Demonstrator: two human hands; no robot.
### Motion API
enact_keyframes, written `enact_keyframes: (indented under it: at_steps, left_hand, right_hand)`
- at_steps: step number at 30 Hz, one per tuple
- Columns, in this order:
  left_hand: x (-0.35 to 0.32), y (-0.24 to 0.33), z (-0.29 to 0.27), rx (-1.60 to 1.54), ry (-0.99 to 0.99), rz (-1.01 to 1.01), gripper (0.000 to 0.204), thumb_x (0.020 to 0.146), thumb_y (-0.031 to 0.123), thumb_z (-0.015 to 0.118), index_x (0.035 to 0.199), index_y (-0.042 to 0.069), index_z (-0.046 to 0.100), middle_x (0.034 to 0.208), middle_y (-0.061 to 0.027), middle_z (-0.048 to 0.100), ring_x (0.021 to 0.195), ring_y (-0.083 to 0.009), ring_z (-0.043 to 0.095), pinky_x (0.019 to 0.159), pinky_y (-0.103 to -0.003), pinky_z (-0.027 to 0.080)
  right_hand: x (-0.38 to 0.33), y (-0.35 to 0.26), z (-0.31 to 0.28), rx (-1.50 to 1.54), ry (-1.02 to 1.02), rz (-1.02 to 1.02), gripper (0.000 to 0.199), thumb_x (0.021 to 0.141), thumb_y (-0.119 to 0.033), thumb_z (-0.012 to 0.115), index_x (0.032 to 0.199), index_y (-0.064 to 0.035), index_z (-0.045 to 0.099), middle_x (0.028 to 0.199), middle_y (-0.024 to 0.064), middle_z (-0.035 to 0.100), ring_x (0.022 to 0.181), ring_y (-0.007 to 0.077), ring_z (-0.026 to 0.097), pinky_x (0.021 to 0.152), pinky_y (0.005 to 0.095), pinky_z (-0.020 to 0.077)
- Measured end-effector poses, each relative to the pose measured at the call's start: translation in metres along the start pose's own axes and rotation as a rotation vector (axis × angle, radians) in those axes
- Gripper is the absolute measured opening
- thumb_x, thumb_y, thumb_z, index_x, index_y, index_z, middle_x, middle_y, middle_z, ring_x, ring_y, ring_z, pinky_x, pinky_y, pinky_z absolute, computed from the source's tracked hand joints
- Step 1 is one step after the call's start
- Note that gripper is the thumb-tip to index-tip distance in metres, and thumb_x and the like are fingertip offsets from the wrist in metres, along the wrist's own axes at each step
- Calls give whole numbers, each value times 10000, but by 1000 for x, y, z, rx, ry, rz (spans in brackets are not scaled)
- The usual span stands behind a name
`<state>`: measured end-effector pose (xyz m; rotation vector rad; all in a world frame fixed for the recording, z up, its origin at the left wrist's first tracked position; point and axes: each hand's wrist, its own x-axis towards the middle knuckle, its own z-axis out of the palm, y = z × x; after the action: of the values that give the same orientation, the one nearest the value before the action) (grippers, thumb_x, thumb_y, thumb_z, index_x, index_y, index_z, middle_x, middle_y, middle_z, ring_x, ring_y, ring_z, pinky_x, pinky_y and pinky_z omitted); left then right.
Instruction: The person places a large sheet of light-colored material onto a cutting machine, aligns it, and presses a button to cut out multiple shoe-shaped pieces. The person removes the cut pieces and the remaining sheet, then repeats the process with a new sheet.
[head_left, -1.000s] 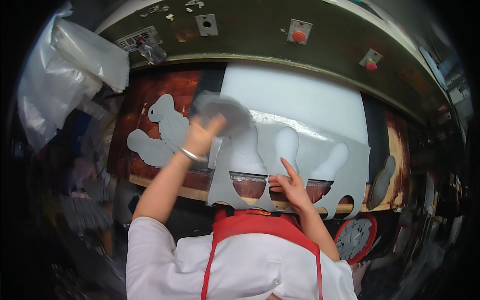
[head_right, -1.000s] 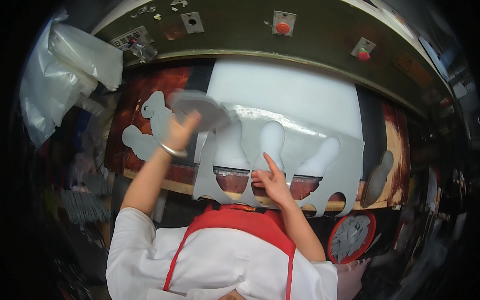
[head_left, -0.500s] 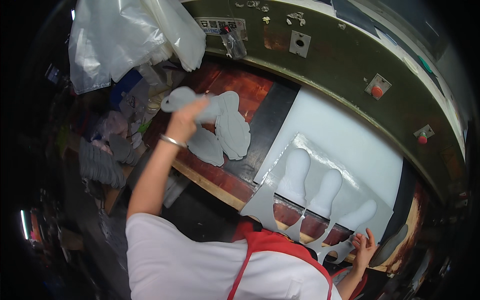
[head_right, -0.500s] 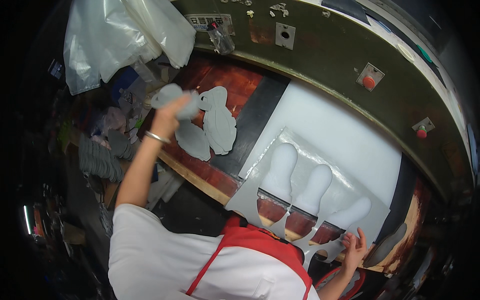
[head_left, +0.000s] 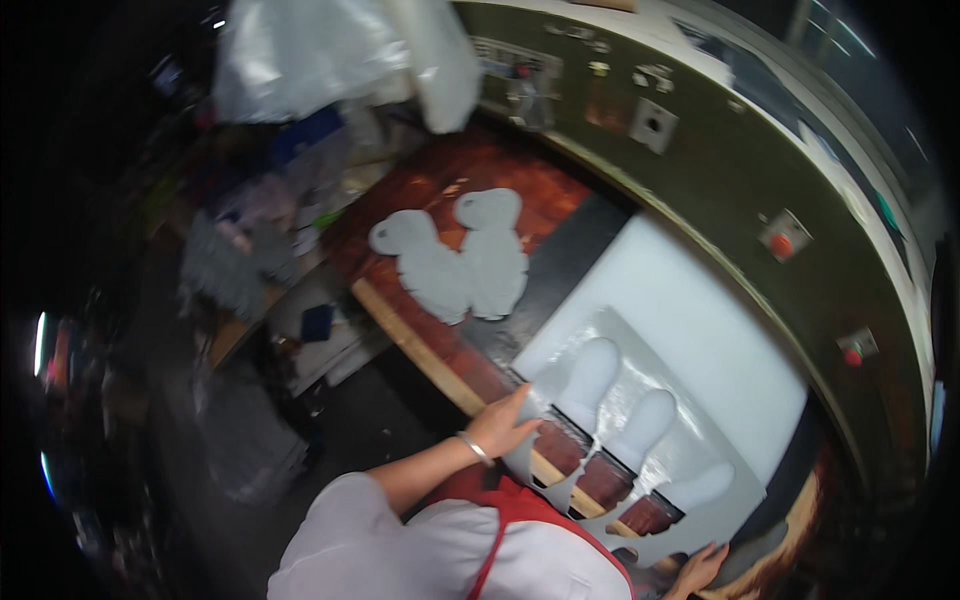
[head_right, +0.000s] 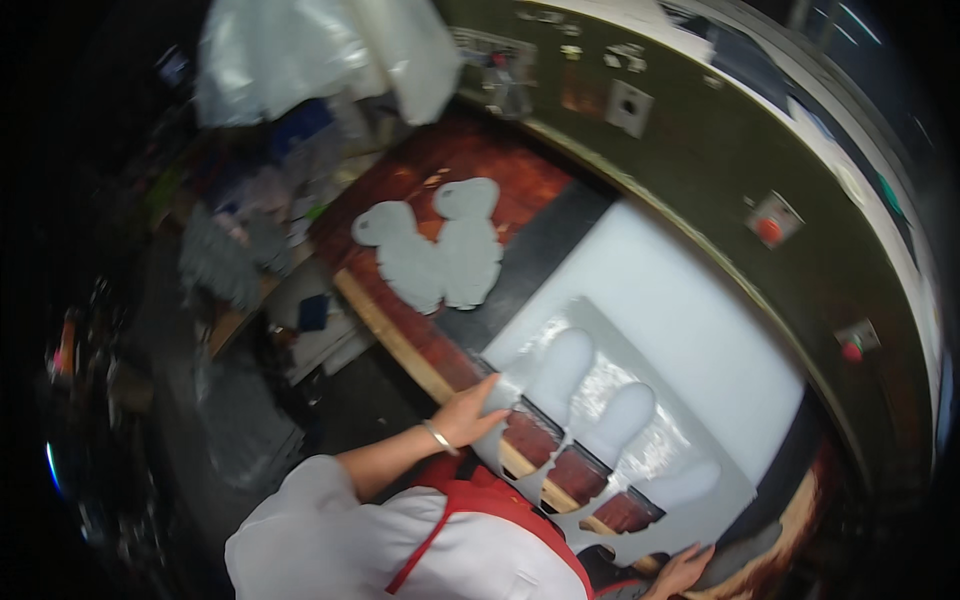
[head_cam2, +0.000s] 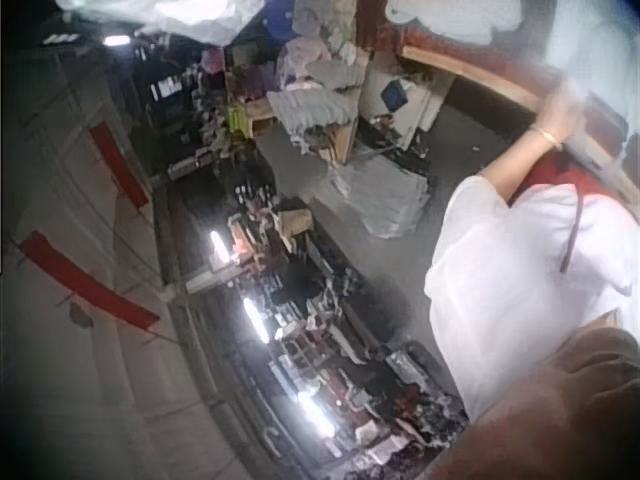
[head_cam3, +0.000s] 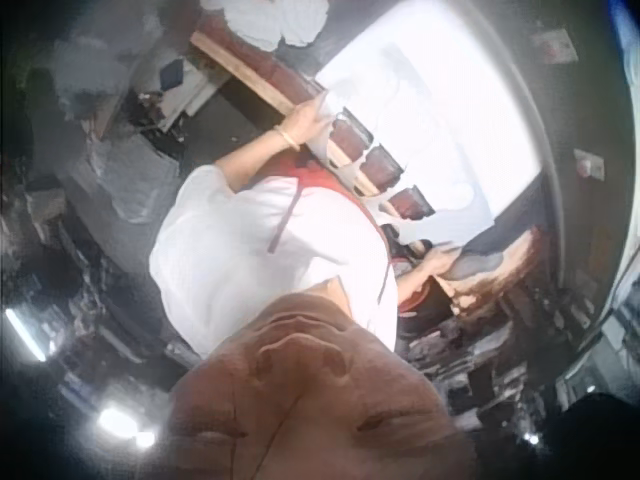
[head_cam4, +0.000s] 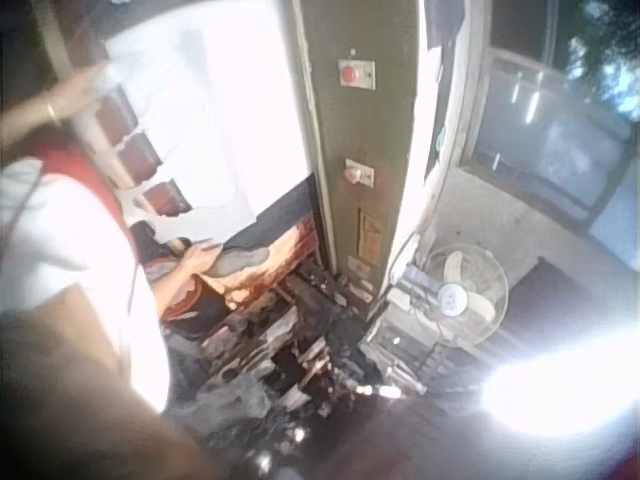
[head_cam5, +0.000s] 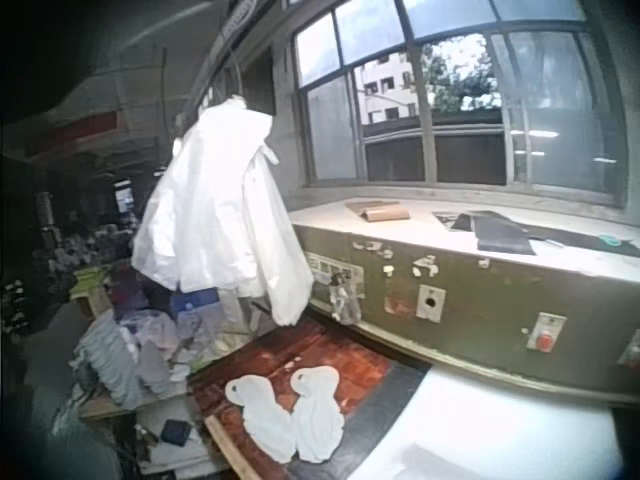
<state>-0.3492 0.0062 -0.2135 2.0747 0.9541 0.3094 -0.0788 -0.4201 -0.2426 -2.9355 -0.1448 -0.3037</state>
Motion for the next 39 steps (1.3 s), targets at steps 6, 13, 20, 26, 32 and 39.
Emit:
enact_keyframes:
  at_steps: [6, 13, 20, 26, 32, 39]
  left_hand:
    - [3, -20, 5, -13, -101, 63, 401, 912, 299, 573, 1204, 32, 507, 956, -241, 652, 901, -434, 612, 753, -475, 496]
    - [67, 22, 16, -119, -632, 231, 344, 944, 135, 534, 1228, -58, 523, 1026, -151, 641, 903, -189, 576, 827, -324, 464]
    - [23, 73, 81, 217, -1179, 460, 784, 902, 623, 438, 1475, 107, 294, 1514, -121, 298, 1331, -328, 357, 1089, -462, 301]
    - [-189, 122, 130, -232, -1828, 1220, 312, 984, 175, 502, 1204, -45, 499, 999, -74, 572, 883, -146, 503, 812, -262, 407]
    - [-460, 65, 79, -349, -2300, 1629, 244, 953, 192, 560, 1065, -20, 518, 897, -47, 541, 791, -124, 482, 726, -256, 408]
    - [-746, -75, -117, -535, -3153, 1613, 145, 938, 33, 465, 1077, -5, 488, 982, -56, 558, 880, -132, 528, 788, -264, 434]
  right_hand:
    - [-30, 10, -29, 751, 165, 335, 438, 930, -221, 606, 1259, 54, 520, 1125, 185, 641, 957, 259, 639, 848, 327, 498]
    - [-220, -1, -88, 562, 401, 856, 246, 863, -129, 668, 692, -19, 531, 629, -62, 432, 600, 57, 385, 514, 248, 337]
    - [-497, -17, -128, 346, 1032, 1290, 301, 878, -190, 670, 674, 1, 558, 587, -55, 453, 577, 41, 387, 491, 269, 327]
    - [-733, -98, -176, 71, 1632, 1594, 316, 857, -195, 679, 668, 9, 528, 565, -35, 423, 563, 62, 364, 495, 288, 334]
    - [-972, -288, -260, -608, 1958, 1659, 373, 865, -190, 681, 603, -32, 467, 564, -73, 370, 566, 42, 308, 486, 254, 279]
    - [-1026, -594, -340, -1886, 1781, 1691, 285, 920, -171, 640, 670, -56, 564, 612, -79, 434, 596, 27, 330, 522, 206, 259]
